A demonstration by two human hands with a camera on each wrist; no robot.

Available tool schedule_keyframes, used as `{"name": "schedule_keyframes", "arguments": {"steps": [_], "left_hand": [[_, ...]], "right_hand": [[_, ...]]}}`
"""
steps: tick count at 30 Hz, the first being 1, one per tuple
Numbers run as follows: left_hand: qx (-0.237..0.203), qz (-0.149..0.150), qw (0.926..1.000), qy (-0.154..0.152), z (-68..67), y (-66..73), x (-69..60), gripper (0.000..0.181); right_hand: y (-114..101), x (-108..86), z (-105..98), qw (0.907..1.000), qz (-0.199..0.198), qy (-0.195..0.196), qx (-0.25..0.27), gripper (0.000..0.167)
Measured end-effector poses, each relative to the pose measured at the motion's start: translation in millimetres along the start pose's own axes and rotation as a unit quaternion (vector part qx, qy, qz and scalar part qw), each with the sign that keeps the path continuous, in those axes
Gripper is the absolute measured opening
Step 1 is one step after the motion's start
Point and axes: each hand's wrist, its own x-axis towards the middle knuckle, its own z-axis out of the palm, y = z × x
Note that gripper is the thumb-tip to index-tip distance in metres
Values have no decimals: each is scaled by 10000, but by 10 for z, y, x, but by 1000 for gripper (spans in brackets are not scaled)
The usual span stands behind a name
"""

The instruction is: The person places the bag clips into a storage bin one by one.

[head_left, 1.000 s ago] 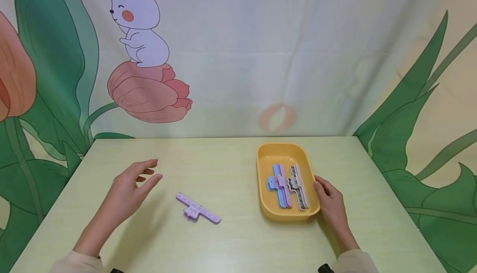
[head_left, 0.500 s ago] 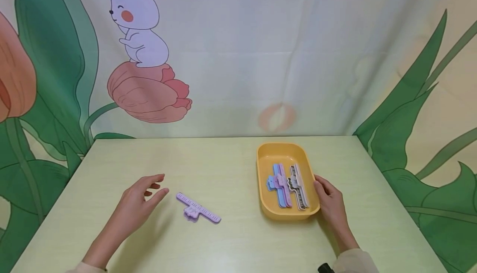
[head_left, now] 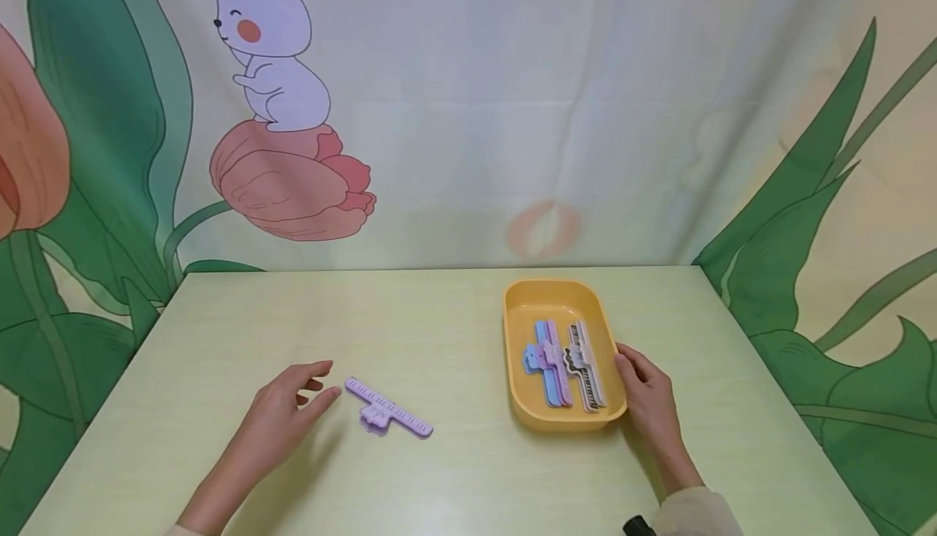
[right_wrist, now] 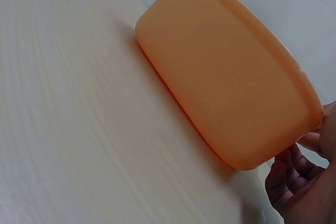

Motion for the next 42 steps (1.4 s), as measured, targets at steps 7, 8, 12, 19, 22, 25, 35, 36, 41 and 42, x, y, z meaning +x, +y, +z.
{"name": "schedule_keyframes", "arguments": {"steps": [7, 8, 12, 19, 22, 25, 35, 36, 41, 42], "left_hand": [[-13, -422, 9986, -320, 83, -22, -38, 46], [-42, -472, 9982, -367, 92, -21, -47, 46], [-167, -635, 9965, -508, 134, -25, -75, 48], [-189, -637, 9964, -530, 203, -21, -93, 47], [-209, -652, 9960, -566, 232, -20, -99, 47], [-189, -718, 9951, -653, 275, -20, -101, 49], [24, -763, 9942, -752, 377, -23, -113, 50], [46, -767, 9943, -745, 379, -26, -114, 50], [165, -731, 9942, -774, 397, -34, -100, 50], [193, -713, 9942, -776, 403, -31, -95, 50]], "right_hand": [[7, 8, 9, 10000, -45, 3, 27, 50], [10, 9, 9, 10000, -39, -4, 19, 51], [21, 6, 10, 10000, -24, -4, 34, 50], [29, 2, 10, 10000, -58, 7, 54, 51], [27, 2, 5, 10000, -49, -12, 30, 52], [25, 3, -1, 10000, -12, -18, 10, 53], [24, -2, 12, 9999, -20, -11, 132, 51], [25, -3, 11, 9999, -19, -10, 141, 51], [30, -4, 1, 9999, -20, -8, 142, 52], [30, -2, 0, 9999, -25, -6, 139, 53]]}}
